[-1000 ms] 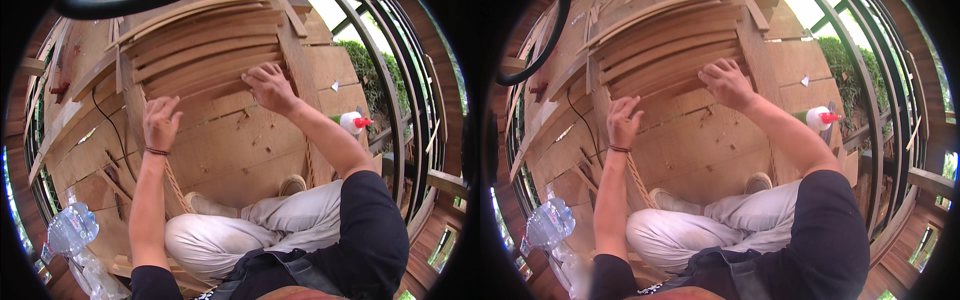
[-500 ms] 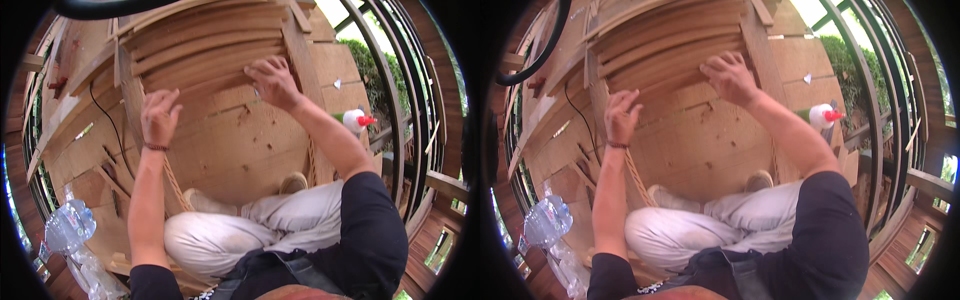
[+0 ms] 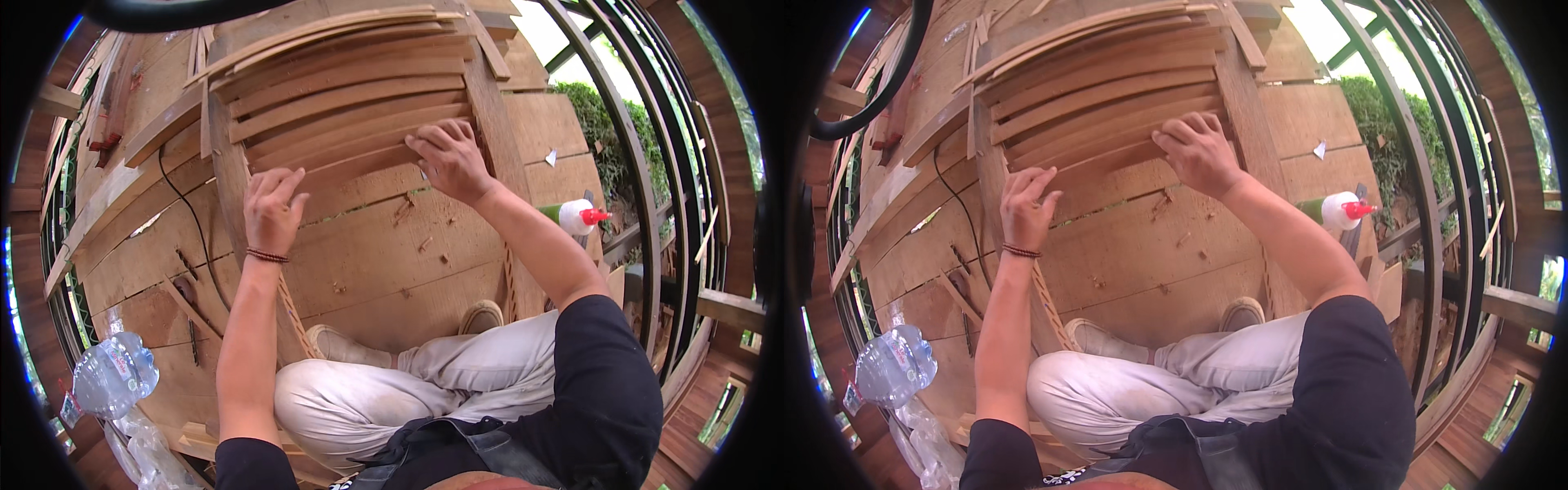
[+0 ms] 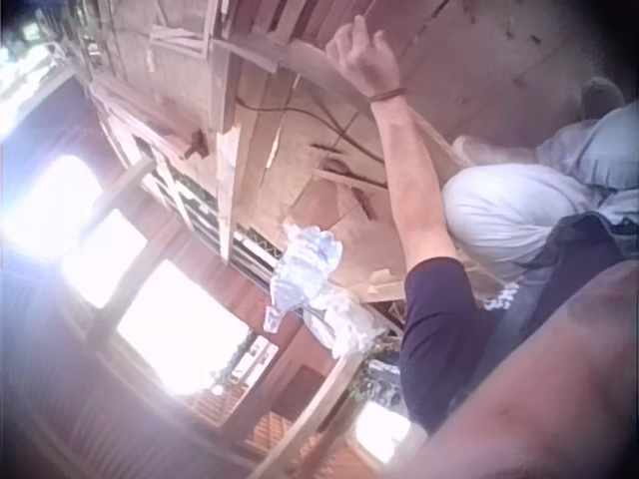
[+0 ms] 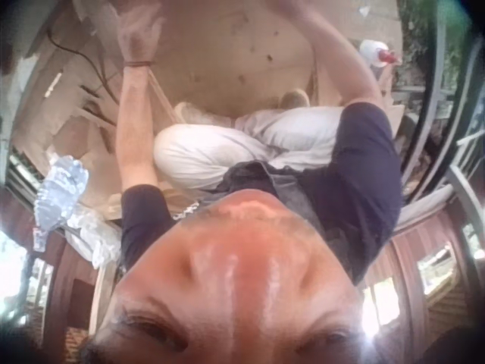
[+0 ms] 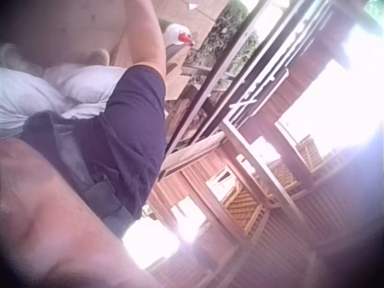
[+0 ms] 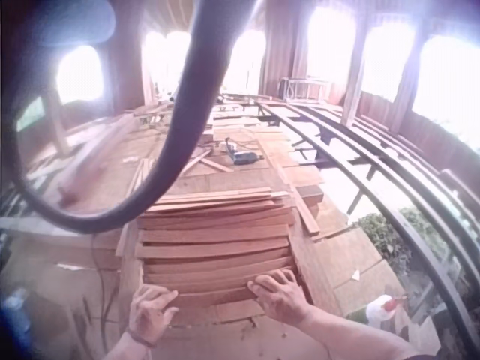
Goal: The person assembles a curved wooden structure by applying glue to thin wooden slats and inserting them between two vertical supports. The person repeatedly picks up slats, applies glue, and presses them into place, gradually building up the curved wall.
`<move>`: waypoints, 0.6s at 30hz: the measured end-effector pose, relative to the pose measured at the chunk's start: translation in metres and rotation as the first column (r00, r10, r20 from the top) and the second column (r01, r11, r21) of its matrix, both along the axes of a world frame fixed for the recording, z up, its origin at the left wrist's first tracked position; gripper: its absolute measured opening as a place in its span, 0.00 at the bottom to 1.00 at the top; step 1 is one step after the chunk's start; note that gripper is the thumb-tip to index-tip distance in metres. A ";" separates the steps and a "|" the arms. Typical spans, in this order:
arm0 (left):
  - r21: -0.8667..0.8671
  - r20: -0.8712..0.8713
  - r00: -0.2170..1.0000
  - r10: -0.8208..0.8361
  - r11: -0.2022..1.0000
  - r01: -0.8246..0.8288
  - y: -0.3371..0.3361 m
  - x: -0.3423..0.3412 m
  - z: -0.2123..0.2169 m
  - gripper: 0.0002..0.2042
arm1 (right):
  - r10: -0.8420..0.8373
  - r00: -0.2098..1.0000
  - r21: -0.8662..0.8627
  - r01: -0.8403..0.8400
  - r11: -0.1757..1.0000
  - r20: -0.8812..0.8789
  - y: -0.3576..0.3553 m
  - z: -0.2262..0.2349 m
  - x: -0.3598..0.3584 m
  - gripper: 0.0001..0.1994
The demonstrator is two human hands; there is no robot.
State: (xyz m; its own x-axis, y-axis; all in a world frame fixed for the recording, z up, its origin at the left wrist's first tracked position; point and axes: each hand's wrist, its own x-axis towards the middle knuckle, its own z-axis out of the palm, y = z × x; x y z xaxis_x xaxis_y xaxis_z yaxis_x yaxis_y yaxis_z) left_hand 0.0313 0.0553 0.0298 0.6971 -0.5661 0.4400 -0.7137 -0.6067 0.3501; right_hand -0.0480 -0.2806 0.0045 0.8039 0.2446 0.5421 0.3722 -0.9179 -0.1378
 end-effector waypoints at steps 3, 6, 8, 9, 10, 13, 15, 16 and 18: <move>0.001 -0.027 0.999 0.035 0.999 -0.035 0.000 -0.005 0.003 0.23 | -0.004 0.999 0.045 0.006 0.999 -0.038 0.014 -0.006 -0.015 0.23; -0.009 -0.007 1.000 0.011 1.000 -0.011 -0.004 -0.003 0.001 0.22 | 0.022 0.999 0.026 -0.022 0.999 -0.023 -0.001 -0.006 -0.007 0.23; 0.008 -0.015 1.000 -0.005 1.000 0.005 -0.002 -0.008 0.000 0.22 | -0.001 1.000 0.009 0.001 1.000 0.007 0.001 -0.006 -0.008 0.23; -0.005 0.003 1.000 0.004 1.000 -0.004 -0.004 -0.001 0.001 0.22 | -0.011 1.000 0.000 0.011 1.000 0.020 0.000 -0.006 -0.008 0.23; -0.001 -0.016 1.000 0.013 1.000 -0.013 -0.005 -0.003 0.001 0.22 | -0.020 1.000 0.003 0.020 1.000 0.020 0.003 -0.009 -0.009 0.23; -0.025 -0.002 1.000 0.015 1.000 -0.015 -0.003 -0.003 -0.002 0.21 | -0.011 1.000 0.015 0.011 1.000 -0.020 0.009 -0.005 -0.009 0.23; -0.011 0.017 1.000 0.022 1.000 -0.022 0.005 -0.003 -0.005 0.21 | -0.021 1.000 -0.017 0.021 1.000 -0.003 0.009 0.002 -0.007 0.22; 0.004 0.013 1.000 0.010 1.000 -0.010 0.004 -0.004 0.000 0.21 | -0.017 1.000 -0.015 0.017 1.000 -0.004 0.008 0.001 -0.009 0.22; -0.021 0.000 1.000 -0.002 1.000 0.002 -0.005 -0.007 0.009 0.23 | -0.043 0.999 -0.063 0.045 0.997 0.027 0.004 0.003 -0.011 0.22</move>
State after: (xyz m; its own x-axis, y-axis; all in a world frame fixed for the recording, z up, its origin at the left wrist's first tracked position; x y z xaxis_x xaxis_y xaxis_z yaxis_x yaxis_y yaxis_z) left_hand 0.0244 0.0500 0.0393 0.6961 -0.5582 0.4515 -0.7148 -0.5978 0.3630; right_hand -0.0594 -0.2763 0.0075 0.8005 0.2439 0.5474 0.3341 -0.9400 -0.0699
